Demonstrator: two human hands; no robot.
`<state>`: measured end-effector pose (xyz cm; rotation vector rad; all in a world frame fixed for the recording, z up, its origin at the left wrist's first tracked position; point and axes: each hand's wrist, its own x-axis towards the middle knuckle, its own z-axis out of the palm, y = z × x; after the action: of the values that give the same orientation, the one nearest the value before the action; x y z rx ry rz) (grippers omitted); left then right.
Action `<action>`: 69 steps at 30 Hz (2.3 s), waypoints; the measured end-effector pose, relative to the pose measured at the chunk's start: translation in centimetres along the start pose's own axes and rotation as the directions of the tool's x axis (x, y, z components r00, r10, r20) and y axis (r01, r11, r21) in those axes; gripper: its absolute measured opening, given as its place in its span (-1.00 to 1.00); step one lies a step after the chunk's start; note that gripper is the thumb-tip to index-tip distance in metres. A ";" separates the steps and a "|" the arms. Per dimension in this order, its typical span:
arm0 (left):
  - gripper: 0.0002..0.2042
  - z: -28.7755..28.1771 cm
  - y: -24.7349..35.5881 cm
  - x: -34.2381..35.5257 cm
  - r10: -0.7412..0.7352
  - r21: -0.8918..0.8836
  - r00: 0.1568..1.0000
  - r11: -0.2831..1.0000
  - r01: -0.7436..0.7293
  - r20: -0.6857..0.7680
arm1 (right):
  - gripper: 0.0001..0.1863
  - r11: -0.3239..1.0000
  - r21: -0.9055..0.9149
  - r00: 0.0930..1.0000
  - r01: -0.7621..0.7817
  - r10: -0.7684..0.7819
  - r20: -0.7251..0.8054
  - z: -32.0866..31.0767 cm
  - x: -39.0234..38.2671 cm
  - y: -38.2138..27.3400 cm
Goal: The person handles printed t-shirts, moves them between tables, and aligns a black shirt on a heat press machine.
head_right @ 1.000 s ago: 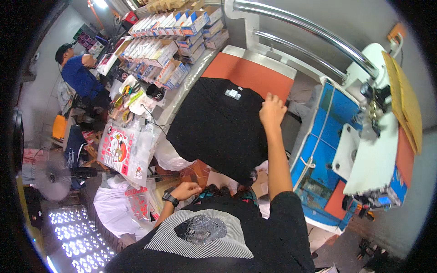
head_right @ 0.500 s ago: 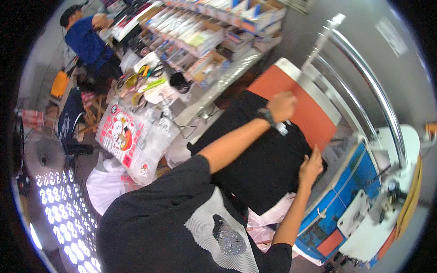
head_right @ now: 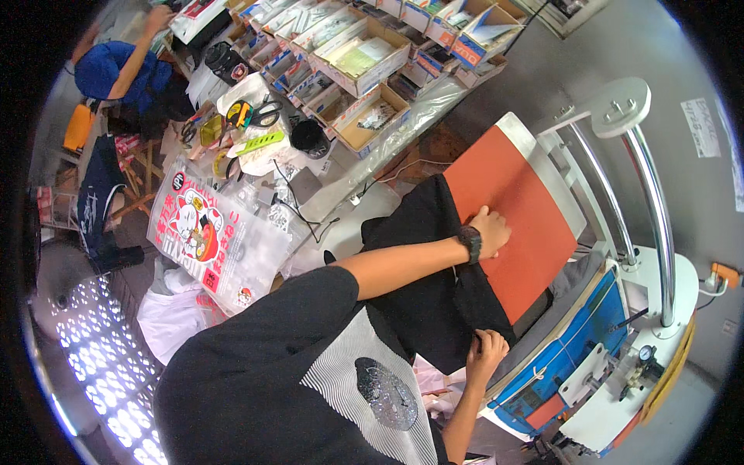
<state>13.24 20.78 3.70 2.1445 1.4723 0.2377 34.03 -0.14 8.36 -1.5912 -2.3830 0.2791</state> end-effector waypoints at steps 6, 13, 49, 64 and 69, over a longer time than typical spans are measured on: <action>-0.84 -6.2 -8.8 -12.3 -0.390 -0.564 0.476 0.767 -0.306 -0.788 | -0.89 0.974 0.042 0.957 -0.222 0.226 -0.179 -1.4 2.6 3.1; -0.58 3.7 -26.9 -27.6 -0.813 -0.791 0.198 0.580 0.196 -0.547 | -0.75 0.863 0.336 0.897 -0.376 0.430 -0.103 -2.4 11.1 13.0; -0.81 -32.2 4.3 -35.0 0.469 0.300 0.553 0.879 -0.372 -0.689 | -0.84 0.960 0.278 0.810 -0.041 0.195 -0.554 -33.3 -14.1 -4.1; -0.82 -25.3 5.4 -43.7 0.177 0.160 0.098 0.973 -0.167 -0.979 | -0.82 0.961 0.254 0.461 -0.105 0.273 -0.844 -28.6 -21.5 -6.6; -0.89 -17.6 6.1 -52.0 -0.117 -0.079 -0.146 0.967 -0.243 -0.982 | -0.80 0.843 0.502 0.426 0.196 0.388 -0.817 -23.0 -24.3 -8.0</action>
<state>-9.68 -22.51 29.30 1.5292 1.7368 2.5566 43.25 -25.36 29.93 -1.1250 -1.1788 0.0398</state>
